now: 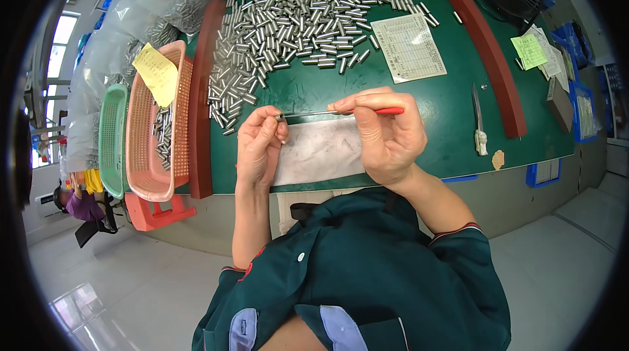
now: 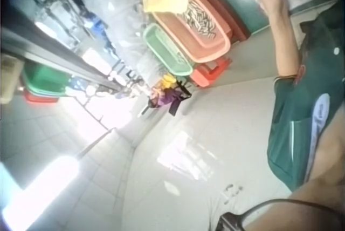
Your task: Manually inspect and clean the interior of small cylindrical metal components using a thin probe tool.
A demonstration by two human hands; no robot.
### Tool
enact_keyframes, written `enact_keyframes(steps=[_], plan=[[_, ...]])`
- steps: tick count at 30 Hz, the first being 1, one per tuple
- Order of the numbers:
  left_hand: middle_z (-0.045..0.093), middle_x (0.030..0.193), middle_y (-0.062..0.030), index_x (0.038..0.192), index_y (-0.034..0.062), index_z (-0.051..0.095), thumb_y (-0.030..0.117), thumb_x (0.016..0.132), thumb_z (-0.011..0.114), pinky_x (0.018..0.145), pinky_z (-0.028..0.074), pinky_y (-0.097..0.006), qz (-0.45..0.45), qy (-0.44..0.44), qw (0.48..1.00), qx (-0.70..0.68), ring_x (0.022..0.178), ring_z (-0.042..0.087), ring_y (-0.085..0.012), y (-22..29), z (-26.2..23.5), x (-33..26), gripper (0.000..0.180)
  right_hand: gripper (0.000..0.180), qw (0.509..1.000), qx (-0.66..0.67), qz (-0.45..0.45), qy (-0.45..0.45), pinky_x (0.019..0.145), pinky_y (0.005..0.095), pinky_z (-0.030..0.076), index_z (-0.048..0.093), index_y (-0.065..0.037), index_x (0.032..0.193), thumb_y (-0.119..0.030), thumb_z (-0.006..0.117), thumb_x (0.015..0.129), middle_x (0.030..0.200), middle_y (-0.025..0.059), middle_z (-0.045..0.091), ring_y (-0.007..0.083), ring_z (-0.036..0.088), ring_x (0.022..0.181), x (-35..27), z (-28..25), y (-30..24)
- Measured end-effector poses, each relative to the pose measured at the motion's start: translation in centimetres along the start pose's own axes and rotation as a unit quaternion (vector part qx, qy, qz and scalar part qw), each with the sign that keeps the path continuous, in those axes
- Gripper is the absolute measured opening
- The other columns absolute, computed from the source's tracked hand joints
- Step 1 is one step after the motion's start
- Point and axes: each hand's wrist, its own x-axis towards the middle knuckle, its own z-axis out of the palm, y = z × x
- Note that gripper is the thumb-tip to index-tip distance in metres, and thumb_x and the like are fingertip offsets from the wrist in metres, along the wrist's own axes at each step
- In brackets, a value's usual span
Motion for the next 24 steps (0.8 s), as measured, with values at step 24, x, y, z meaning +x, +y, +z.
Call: enact_keyframes(steps=[24], plan=[[0.053,0.067,-0.005,0.086,0.0021,0.055,0.022,0.091,0.049,0.057,0.037,-0.022,-0.01,0.013,1.0,0.009,0.06,0.046,-0.0109,0.1,0.03,0.04,0.021,0.008,0.999,-0.005,-0.049,-0.017,0.068,0.0342,0.055,0.045,0.004,0.092,0.005,0.049,0.085,0.083,0.0219,0.059,0.0256,0.063,0.074,0.04,0.33,-0.11]])
